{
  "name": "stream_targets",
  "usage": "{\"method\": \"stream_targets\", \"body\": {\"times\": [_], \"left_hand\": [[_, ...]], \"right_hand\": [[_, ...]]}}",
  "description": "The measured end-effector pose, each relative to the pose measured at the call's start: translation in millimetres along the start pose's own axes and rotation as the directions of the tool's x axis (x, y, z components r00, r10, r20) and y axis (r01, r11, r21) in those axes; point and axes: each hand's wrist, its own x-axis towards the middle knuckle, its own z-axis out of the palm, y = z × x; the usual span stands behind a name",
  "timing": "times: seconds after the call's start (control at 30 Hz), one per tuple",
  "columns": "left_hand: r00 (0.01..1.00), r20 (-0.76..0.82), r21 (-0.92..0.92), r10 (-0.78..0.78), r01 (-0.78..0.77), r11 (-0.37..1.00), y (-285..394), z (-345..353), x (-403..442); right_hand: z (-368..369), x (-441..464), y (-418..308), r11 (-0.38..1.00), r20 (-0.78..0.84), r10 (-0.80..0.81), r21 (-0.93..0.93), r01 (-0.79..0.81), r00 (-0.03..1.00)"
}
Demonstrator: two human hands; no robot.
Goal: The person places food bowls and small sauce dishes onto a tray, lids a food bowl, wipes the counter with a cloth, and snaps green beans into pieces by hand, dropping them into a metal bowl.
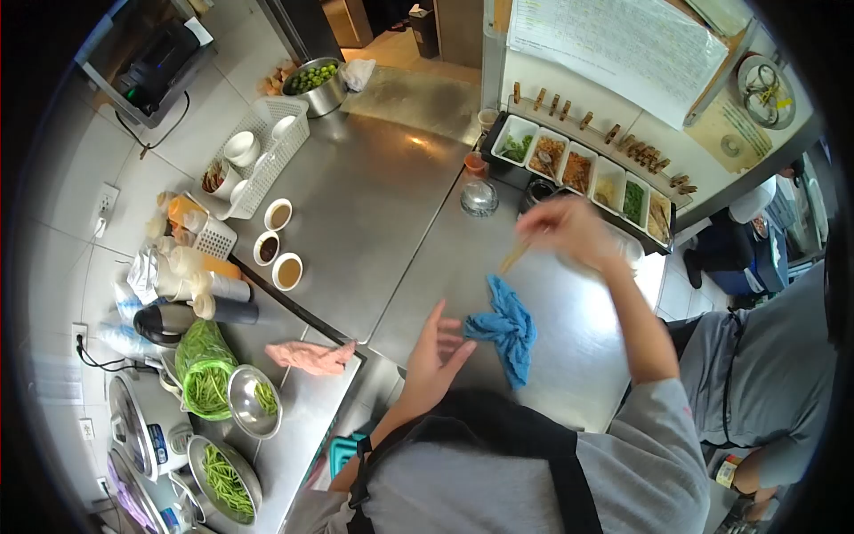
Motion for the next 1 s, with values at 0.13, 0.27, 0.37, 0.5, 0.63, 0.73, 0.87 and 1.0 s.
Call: {"method": "stream_targets", "body": {"times": [0.13,0.27,0.37,0.5,0.63,0.73,0.87,1.0], "left_hand": [[0.966,0.239,0.210,-0.098,0.047,0.977,-6.7,10.6,9.3],[0.849,0.508,-0.027,-0.147,0.187,0.982,-28.6,10.2,6.0],[0.838,0.521,-0.307,-0.161,0.361,0.881,-3.3,20.3,-1.7],[0.933,0.350,-0.101,-0.082,0.125,0.987,-21.0,23.3,-19.9],[0.902,0.393,0.069,-0.179,0.165,0.984,-66.6,11.4,-50.7],[0.899,0.354,0.109,-0.258,0.234,0.966,-75.8,1.3,-65.5],[0.958,0.171,0.110,-0.231,0.215,0.970,-71.8,-9.2,-69.3],[0.953,0.149,0.183,-0.265,0.237,0.954,-61.8,-6.9,-63.7]], "right_hand": [[84.1,-54.7,-34.8,0.913,0.307,0.105,0.348,-0.215,0.946],[79.0,-66.5,-29.8,0.936,0.255,-0.139,0.350,0.043,0.957],[45.8,-60.6,-31.0,0.984,0.265,-0.026,0.175,-0.021,0.964],[-69.7,10.9,14.3,0.921,-0.445,-0.249,-0.383,0.069,0.860],[-174.3,64.7,75.5,0.816,-0.665,-0.203,-0.521,-0.251,0.718],[-181.8,82.5,84.1,0.830,-0.673,-0.165,-0.489,-0.268,0.721],[-178.0,98.8,91.6,0.784,-0.645,-0.182,-0.550,-0.287,0.742],[-176.5,100.2,121.1,0.676,-0.576,-0.314,-0.694,-0.248,0.755]]}}
